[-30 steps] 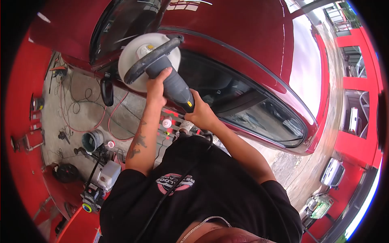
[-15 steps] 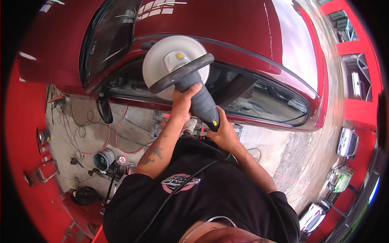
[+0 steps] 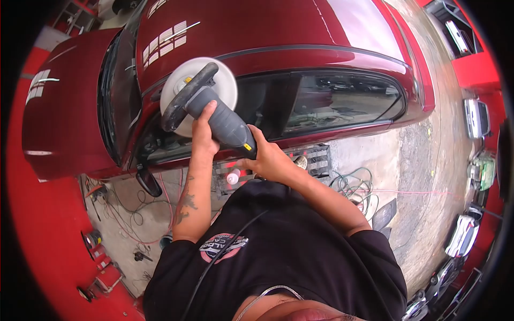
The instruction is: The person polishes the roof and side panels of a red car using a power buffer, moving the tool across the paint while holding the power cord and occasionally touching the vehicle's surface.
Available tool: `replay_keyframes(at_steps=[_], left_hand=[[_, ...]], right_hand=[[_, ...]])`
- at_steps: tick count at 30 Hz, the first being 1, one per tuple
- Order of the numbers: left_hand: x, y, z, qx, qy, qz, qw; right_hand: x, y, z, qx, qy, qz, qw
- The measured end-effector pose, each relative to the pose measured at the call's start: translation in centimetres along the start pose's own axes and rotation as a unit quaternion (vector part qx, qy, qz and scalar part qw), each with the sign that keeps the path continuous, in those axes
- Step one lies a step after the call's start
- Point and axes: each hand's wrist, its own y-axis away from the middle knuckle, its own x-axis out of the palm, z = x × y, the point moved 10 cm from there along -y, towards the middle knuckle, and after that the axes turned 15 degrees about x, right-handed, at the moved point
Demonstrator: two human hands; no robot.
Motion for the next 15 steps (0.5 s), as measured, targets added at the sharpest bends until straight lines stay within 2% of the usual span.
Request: replay_keyframes(at_steps=[2,5,14,15], left_hand=[[2.8,0.1,1.2,-0.006,-0.006,0.025,1.0],[8.1,0.5,4.3,-0.055,-0.004,0.093,0.994],[25.9,2.8,14.6,-0.073,-0.093,0.285,0.951],[27.6,3.0,16.1,-0.079,-0.104,0.302,0.944]], right_hand=[[-2.0,1.0,-1.0,0.006,-0.003,-0.038,0.999],[-5.3,2.9,-3.6,0.071,-0.046,-0.061,0.995],[-15.2,6.4,-14.7,0.052,-0.135,-0.278,0.95],[-15.9,6.5,-16.1,0.077,-0.176,-0.271,0.943]])
